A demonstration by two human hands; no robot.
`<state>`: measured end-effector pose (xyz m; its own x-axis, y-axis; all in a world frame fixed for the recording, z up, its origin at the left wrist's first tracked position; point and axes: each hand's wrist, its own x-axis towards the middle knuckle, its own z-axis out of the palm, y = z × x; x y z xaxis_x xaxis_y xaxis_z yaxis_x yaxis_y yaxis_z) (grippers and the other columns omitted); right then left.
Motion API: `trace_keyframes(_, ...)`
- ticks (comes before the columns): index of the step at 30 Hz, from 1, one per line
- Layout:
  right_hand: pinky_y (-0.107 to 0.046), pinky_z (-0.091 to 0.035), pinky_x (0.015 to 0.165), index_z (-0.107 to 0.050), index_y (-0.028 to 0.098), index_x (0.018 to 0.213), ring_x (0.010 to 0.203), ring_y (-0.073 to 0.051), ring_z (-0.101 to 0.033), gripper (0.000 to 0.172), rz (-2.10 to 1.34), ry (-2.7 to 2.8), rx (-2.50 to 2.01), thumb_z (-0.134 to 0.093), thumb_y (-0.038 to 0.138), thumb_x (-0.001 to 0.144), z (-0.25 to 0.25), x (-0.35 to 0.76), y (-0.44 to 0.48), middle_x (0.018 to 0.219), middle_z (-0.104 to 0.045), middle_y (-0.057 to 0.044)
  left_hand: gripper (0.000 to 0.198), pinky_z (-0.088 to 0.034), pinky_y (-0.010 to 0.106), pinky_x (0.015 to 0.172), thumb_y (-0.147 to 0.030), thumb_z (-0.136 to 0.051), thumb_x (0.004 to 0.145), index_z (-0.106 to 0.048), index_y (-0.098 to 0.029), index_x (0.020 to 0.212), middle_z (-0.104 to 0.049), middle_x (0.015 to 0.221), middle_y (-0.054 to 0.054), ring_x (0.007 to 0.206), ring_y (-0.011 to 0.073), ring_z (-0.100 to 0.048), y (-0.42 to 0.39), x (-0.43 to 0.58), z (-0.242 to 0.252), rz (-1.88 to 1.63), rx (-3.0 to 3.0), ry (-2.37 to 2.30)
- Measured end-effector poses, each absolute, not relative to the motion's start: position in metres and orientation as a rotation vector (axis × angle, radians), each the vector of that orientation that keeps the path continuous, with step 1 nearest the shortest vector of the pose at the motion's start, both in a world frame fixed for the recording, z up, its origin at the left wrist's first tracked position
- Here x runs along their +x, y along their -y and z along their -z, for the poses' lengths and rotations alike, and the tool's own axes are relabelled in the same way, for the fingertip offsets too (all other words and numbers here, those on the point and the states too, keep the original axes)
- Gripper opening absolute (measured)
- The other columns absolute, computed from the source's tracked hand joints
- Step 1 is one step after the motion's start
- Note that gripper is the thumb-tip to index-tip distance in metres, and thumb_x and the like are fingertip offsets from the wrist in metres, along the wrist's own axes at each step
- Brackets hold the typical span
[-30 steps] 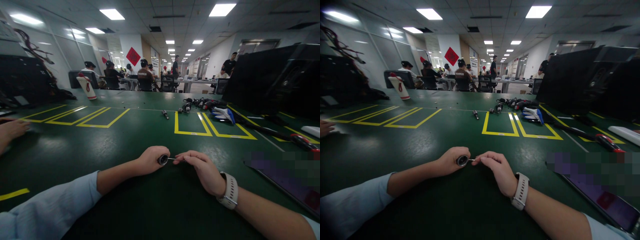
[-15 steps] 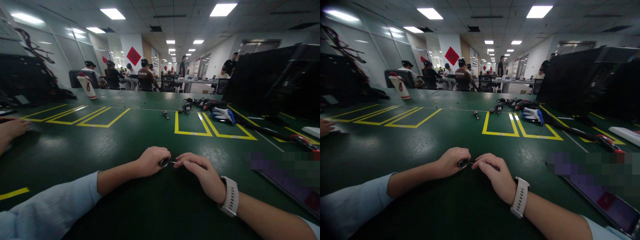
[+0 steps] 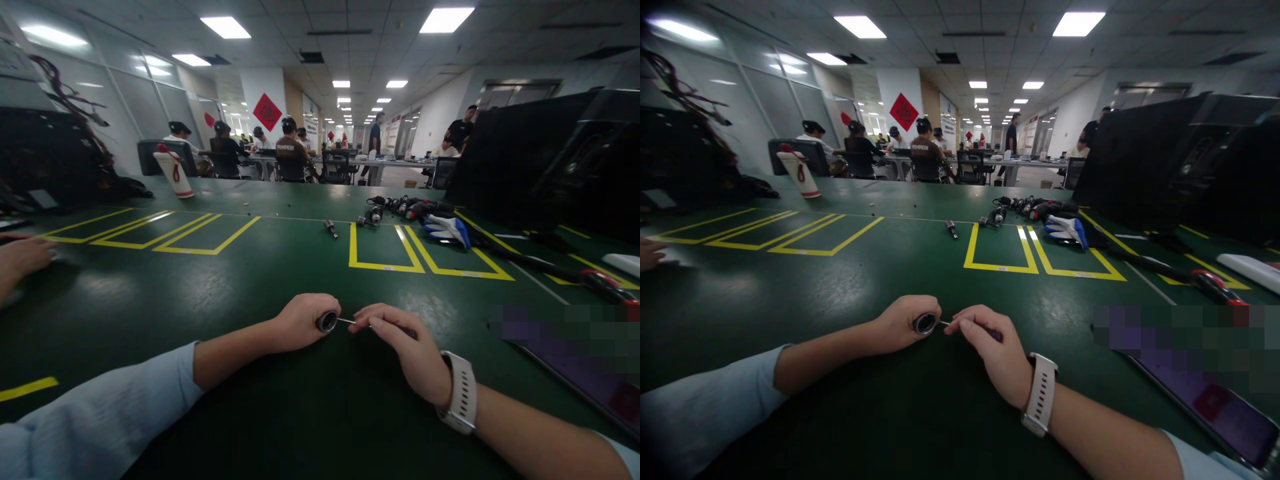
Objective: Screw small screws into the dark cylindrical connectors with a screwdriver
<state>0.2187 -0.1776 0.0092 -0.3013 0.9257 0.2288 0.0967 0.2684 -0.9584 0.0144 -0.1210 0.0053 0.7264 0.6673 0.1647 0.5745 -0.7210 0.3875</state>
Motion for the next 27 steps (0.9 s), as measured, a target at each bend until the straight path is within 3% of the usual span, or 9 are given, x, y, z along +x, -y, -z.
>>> trace_keyframes(4,-0.038,-0.041,0.084,-0.068,0.020,0.088,0.091,-0.020,-0.057,0.024,-1.107,1.732,-0.977,-0.047,0.030,0.086,-0.0113,0.2189,0.1789,0.093,-0.065,-0.005,0.004,-0.036,0.020,0.057,-0.012,-0.052,0.073,-0.052,-0.015,0.075,-0.053,0.072,-0.001,0.066,0.0108,-0.050,0.1201,0.0132,-0.0047,-0.475,2.582,-0.941)
trace_keyframes(15,-0.041,-0.038,0.088,-0.066,0.019,0.090,0.095,-0.021,-0.057,0.022,-1.512,1.459,-0.865,-0.049,0.031,0.084,-0.0059,0.2144,0.1736,0.095,-0.067,-0.006,0.006,-0.038,0.019,0.058,-0.015,-0.053,0.074,-0.049,-0.014,0.070,-0.050,0.068,-0.002,0.063,0.0088,-0.048,0.1186,0.0119,-0.0044,-0.653,2.465,-0.754)
trace_keyframes(27,-0.040,-0.039,0.086,-0.065,0.020,0.094,0.096,-0.020,-0.057,0.023,-1.436,1.493,-0.898,-0.049,0.033,0.085,-0.0086,0.2154,0.1754,0.100,-0.066,-0.006,0.004,-0.038,0.020,0.057,-0.014,-0.051,0.073,-0.049,-0.015,0.070,-0.050,0.067,-0.002,0.062,0.0090,-0.049,0.1197,0.0128,-0.0059,-0.673,2.464,-0.815)
